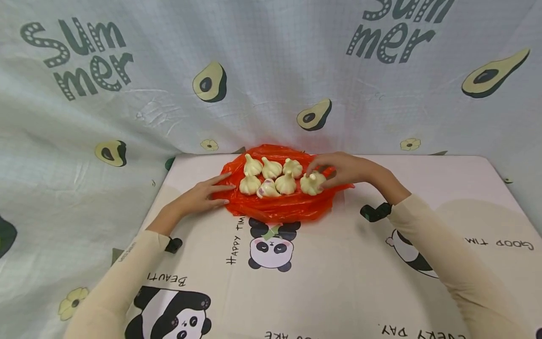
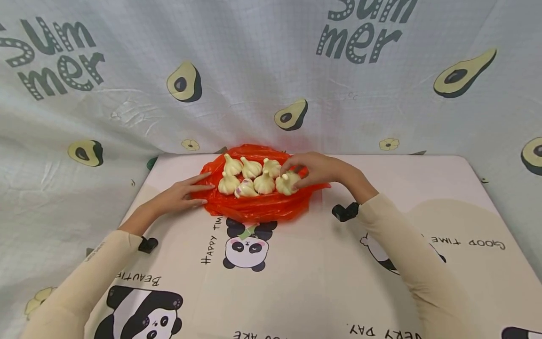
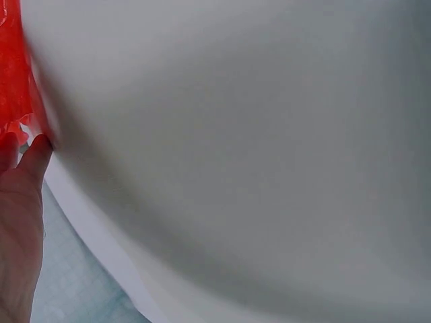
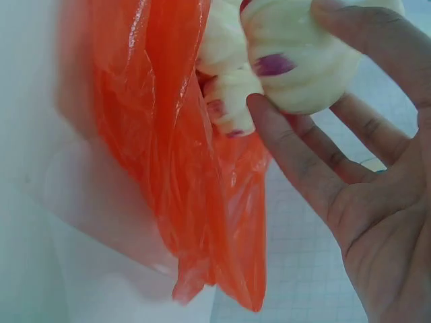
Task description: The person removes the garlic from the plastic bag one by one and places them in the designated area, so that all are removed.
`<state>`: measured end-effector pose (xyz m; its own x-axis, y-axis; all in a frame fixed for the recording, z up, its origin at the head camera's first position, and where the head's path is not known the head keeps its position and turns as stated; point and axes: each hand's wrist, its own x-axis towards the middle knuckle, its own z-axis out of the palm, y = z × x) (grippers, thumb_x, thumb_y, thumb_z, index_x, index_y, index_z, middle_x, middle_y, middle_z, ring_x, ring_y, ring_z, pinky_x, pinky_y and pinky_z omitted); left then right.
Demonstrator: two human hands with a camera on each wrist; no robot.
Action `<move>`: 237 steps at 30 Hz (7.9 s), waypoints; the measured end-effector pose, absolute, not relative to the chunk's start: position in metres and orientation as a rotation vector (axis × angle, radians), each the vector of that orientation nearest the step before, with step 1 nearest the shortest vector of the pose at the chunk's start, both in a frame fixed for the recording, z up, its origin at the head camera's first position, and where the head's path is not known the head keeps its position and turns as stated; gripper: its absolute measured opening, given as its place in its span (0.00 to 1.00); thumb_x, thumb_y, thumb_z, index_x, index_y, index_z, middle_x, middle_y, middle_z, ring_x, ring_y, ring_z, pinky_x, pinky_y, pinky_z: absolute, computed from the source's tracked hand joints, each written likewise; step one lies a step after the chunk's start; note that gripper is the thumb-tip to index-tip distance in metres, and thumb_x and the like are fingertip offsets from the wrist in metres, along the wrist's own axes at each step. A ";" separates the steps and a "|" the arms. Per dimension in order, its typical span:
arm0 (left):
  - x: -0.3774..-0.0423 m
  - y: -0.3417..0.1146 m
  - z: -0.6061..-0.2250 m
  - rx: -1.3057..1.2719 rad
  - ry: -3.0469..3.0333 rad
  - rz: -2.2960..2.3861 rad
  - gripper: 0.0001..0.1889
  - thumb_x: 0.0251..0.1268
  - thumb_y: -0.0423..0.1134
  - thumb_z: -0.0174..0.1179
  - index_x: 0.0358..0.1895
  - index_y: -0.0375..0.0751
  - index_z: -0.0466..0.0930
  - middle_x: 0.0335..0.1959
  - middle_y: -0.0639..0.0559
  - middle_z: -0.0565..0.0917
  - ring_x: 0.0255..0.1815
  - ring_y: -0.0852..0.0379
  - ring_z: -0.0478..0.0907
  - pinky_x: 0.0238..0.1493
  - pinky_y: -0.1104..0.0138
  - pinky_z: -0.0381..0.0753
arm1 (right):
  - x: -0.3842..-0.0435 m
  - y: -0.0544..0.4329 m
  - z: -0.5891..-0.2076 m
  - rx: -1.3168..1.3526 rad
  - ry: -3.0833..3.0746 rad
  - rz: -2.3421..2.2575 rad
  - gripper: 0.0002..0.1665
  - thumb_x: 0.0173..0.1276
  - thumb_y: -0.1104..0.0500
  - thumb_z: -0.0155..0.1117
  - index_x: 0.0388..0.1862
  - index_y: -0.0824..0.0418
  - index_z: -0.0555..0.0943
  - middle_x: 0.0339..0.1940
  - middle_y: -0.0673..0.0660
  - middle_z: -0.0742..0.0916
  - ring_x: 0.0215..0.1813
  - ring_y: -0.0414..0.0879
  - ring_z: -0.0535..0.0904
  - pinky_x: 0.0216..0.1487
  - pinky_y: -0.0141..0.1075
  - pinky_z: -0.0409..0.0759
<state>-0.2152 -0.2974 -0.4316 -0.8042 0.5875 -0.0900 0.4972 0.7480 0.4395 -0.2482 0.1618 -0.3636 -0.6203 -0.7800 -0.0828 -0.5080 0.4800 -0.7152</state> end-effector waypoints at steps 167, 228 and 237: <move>-0.210 -0.282 -0.416 0.624 2.735 0.550 0.27 0.72 0.49 0.63 0.71 0.48 0.76 0.80 0.42 0.59 0.80 0.35 0.54 0.75 0.37 0.57 | -0.228 0.270 -0.360 -0.639 2.987 -0.856 0.30 0.71 0.58 0.68 0.68 0.66 0.74 0.69 0.69 0.77 0.66 0.68 0.73 0.62 0.65 0.75; -0.214 -0.285 -0.416 0.658 2.696 0.554 0.26 0.72 0.50 0.61 0.70 0.49 0.77 0.80 0.42 0.59 0.80 0.36 0.53 0.75 0.35 0.54 | -0.262 0.130 -0.363 -1.212 2.525 -0.788 0.21 0.73 0.56 0.67 0.63 0.58 0.82 0.59 0.57 0.86 0.61 0.58 0.80 0.64 0.53 0.79; -0.214 -0.288 -0.417 0.674 2.695 0.568 0.26 0.72 0.49 0.62 0.70 0.48 0.77 0.80 0.42 0.59 0.80 0.36 0.53 0.75 0.36 0.54 | -0.291 0.119 -0.370 -1.112 2.500 -0.860 0.21 0.71 0.60 0.69 0.62 0.59 0.82 0.58 0.58 0.86 0.60 0.56 0.81 0.64 0.52 0.80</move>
<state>-0.2143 -0.2879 -0.4166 -0.8431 0.5019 -0.1931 0.3813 0.8112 0.4434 -0.2914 0.1194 -0.3697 -0.6679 -0.7442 -0.0072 -0.5822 0.5284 -0.6179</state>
